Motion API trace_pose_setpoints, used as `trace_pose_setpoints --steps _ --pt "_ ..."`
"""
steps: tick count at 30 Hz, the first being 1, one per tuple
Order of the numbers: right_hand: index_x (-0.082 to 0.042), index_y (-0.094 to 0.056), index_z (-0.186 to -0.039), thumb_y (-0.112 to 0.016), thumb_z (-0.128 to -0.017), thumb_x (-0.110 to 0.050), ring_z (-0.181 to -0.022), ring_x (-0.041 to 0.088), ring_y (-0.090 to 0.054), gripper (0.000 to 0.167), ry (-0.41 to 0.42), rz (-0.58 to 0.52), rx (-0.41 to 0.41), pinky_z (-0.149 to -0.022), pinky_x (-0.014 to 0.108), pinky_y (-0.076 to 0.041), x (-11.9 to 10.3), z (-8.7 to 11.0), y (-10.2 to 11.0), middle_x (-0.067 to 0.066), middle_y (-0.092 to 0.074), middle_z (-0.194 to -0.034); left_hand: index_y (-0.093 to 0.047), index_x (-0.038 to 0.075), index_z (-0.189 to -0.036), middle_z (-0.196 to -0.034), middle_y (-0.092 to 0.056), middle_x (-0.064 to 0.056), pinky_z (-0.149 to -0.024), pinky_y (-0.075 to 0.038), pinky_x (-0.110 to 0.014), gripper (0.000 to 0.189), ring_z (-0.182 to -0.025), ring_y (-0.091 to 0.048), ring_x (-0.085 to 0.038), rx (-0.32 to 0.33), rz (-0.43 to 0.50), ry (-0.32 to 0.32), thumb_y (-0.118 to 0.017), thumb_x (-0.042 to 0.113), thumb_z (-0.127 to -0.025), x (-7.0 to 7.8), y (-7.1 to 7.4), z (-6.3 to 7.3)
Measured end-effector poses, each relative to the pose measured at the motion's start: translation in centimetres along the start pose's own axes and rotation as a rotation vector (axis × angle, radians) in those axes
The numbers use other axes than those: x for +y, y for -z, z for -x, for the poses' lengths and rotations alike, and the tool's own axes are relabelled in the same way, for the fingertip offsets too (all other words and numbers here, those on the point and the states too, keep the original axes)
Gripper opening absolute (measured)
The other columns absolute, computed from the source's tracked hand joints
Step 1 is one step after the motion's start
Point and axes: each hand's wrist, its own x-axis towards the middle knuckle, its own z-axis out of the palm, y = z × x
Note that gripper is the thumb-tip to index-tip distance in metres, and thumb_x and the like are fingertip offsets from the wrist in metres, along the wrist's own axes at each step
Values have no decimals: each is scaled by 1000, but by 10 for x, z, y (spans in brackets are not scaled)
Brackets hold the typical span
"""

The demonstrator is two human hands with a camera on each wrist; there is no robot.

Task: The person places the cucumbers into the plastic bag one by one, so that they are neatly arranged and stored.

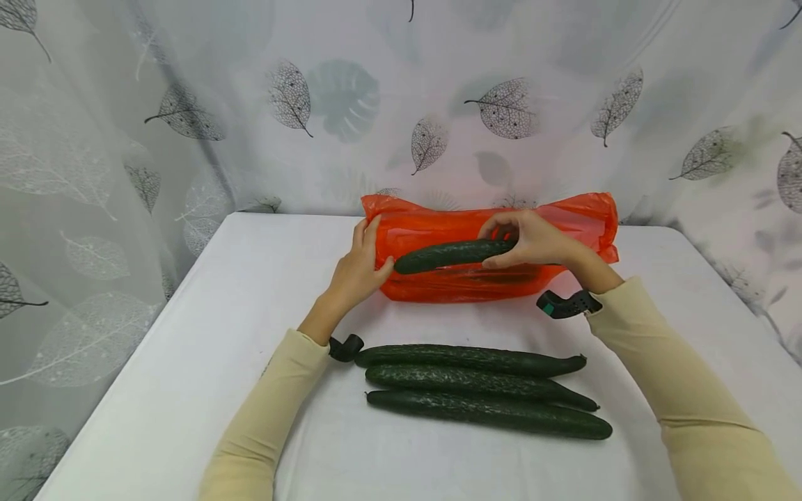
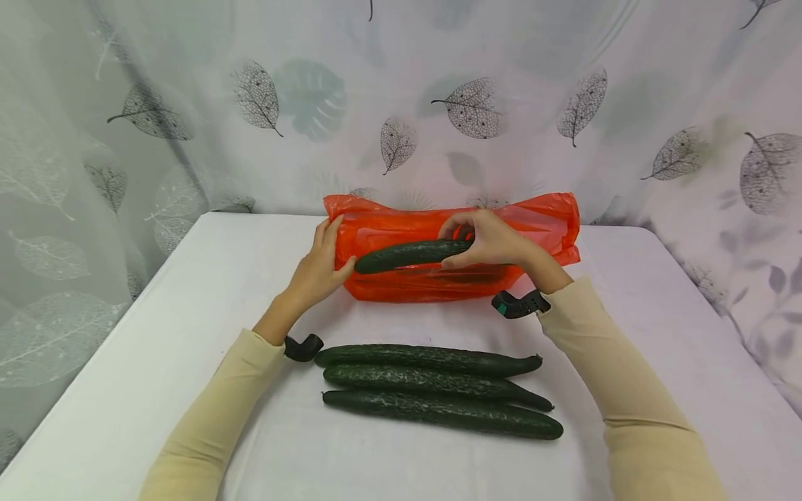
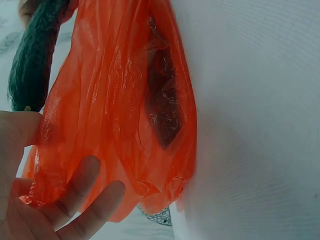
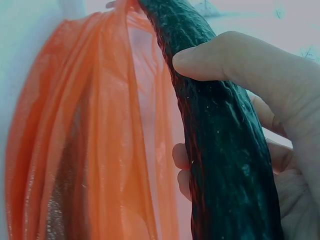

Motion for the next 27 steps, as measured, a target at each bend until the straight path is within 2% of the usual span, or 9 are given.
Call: trace_pose_setpoints --steps 4,13,21,27 --pt "-8 -68 -104 -85 -73 -14 -87 20 -55 36 -7 37 4 -77 31 -48 2 -7 1 4 -65 -97 -17 3 -153 -153 -21 -19 -48 -43 -34 78 -48 -46 -24 -7 4 -3 -58 19 -89 -1 1 0" --pt "-6 -68 -104 -83 -73 -10 -77 21 -57 34 38 59 -20 -69 33 -48 8 -24 0 5 -66 -90 -16 4 -153 -152 -22 -19 -47 -40 -31 80 -48 -44 -22 -7 15 0 -58 19 -87 1 3 1" --pt "-3 -67 -108 -80 -77 -11 -86 23 -57 34 19 16 -103 -75 36 -49 15 -37 -7 7 -67 -99 -16 4 -153 -152 -22 -19 -47 -41 -32 80 -49 -44 -23 -4 15 -7 -57 18 -87 3 4 1" --pt "-2 -66 -111 -79 -80 -12 -95 25 -56 36 -23 0 -142 -83 41 -47 22 -39 -11 9 -65 -107 -16 4 -153 -152 -22 -18 -46 -39 -30 79 -47 -43 -21 -4 30 -16 -57 17 -87 5 3 2"
